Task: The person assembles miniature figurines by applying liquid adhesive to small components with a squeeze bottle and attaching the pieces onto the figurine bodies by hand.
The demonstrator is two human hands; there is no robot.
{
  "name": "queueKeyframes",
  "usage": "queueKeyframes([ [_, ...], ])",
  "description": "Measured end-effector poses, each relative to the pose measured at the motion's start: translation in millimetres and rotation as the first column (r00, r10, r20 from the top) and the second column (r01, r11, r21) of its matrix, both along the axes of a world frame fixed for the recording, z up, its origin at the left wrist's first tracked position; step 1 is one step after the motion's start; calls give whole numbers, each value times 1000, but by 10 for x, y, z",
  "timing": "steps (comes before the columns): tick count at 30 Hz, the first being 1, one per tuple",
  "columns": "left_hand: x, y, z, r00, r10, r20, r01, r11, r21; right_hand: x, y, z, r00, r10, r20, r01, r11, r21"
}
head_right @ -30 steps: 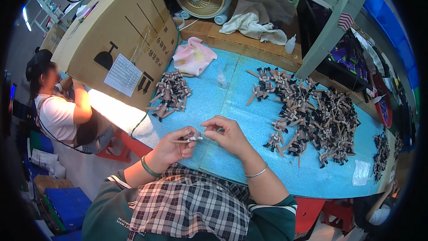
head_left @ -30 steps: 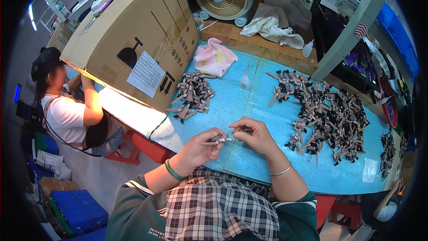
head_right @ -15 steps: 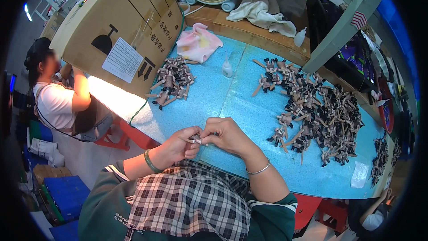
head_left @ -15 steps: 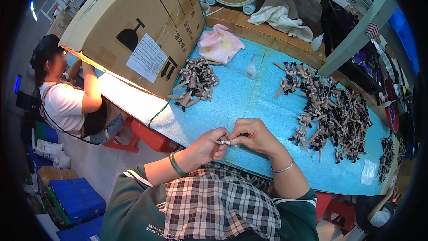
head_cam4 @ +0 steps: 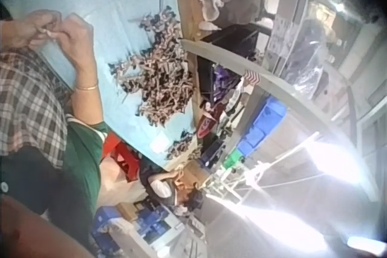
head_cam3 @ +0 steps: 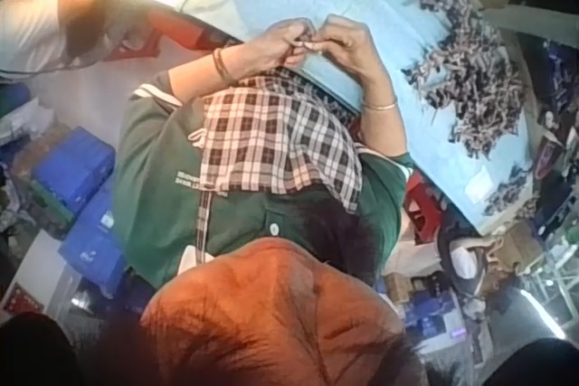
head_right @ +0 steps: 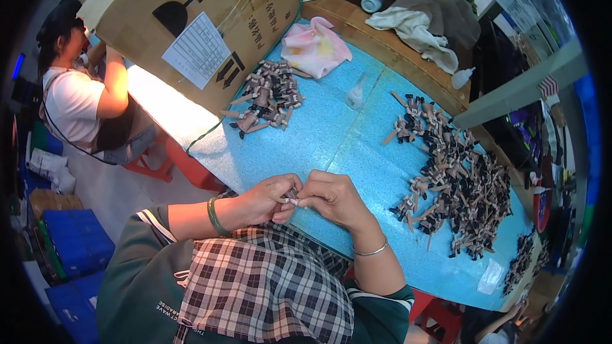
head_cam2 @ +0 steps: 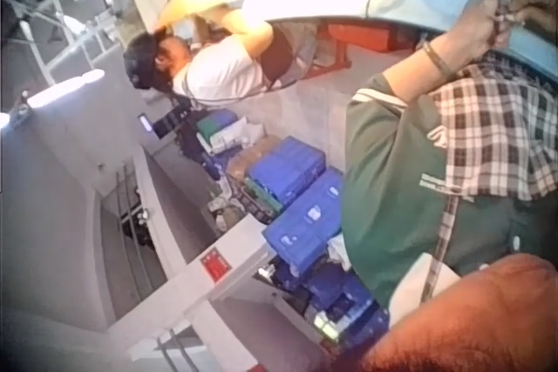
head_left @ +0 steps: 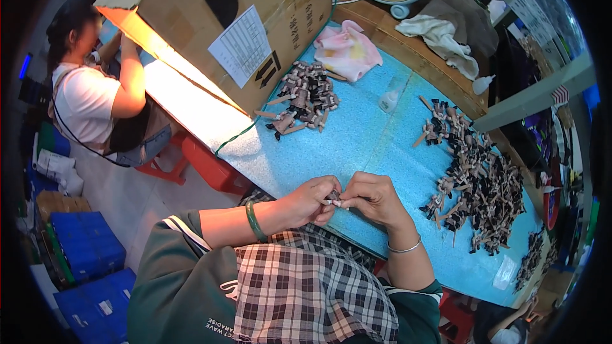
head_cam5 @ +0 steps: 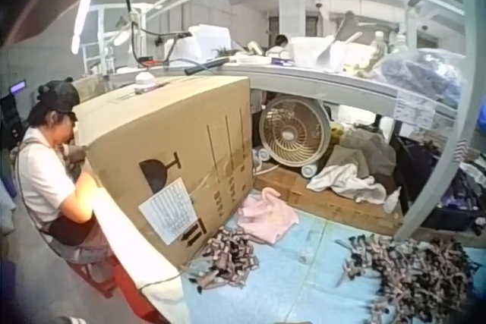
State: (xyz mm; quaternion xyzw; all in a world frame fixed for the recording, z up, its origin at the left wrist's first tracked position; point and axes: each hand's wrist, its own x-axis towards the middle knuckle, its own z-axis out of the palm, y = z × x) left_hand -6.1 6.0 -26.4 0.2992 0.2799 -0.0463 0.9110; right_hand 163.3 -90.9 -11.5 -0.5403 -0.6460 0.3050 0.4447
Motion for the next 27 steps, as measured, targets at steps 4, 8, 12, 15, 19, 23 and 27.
queueKeyframes([
  [4, -5, 0, -50, 1000, 15, 27, -14, 1000, -9, -26, 16, 38, 1000, 5, -16, -5, 1000, -29],
  [8, 0, -16, -47, 998, 43, 52, -44, 999, 16, -29, 16, 30, 1000, 3, -13, -4, 999, -34],
  [12, -3, -24, -102, 996, 44, 79, -45, 999, 10, -25, 21, 65, 1000, 2, 15, -1, 999, -40],
  [15, 5, -15, -108, 996, 32, 86, -33, 999, 19, -23, 20, 67, 1000, 1, 13, 0, 999, -43],
  [19, 18, -19, -100, 996, 34, 86, -37, 999, 28, -16, 20, 69, 1000, -3, 8, 3, 999, -43],
  [23, 24, -20, -94, 997, 30, 77, -33, 999, 42, -14, 19, 56, 1000, 1, 18, 0, 999, -42],
  [27, 20, -21, -111, 996, 27, 80, -30, 999, 45, -26, 15, 62, 1000, -7, 16, 8, 999, -42],
])
